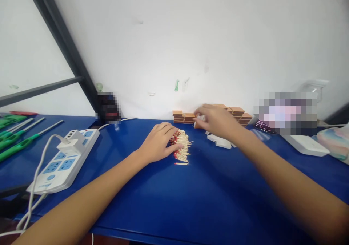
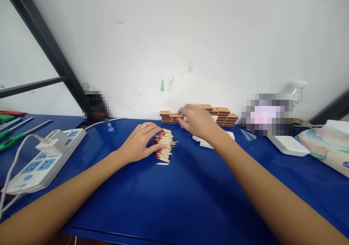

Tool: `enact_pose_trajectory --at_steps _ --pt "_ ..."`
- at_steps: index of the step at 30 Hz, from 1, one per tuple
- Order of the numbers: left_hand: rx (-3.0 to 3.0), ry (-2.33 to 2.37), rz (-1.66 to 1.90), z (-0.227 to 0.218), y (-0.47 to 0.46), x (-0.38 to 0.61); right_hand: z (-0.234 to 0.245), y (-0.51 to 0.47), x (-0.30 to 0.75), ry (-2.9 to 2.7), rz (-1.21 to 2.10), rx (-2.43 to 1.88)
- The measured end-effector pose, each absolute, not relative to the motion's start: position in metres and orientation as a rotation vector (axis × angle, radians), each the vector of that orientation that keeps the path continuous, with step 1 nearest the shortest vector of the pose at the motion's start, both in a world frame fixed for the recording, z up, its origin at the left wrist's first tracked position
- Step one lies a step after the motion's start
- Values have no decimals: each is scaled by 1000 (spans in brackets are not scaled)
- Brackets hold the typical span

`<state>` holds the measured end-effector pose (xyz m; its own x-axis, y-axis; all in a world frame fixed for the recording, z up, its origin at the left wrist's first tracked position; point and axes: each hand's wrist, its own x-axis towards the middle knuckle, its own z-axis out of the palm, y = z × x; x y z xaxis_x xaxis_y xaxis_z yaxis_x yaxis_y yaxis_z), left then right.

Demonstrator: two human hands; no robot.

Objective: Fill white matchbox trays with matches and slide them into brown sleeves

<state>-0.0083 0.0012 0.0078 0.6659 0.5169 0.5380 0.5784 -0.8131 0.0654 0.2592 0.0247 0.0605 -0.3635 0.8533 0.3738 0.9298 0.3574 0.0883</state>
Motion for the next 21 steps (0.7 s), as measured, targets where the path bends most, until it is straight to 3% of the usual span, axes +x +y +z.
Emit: enact_pose_trajectory --at_steps 8,16,21 --pt "-2711 -774 -1011 8 2 -8 50 95 148 -2366 -498 -1765" --pt "-2632 -840 -1084 9 6 -11 44 77 166 -2287 -481 -1640" --pt "-2553 -1146 -1367 12 -3 -4 39 17 198 -2145 -434 -1428"
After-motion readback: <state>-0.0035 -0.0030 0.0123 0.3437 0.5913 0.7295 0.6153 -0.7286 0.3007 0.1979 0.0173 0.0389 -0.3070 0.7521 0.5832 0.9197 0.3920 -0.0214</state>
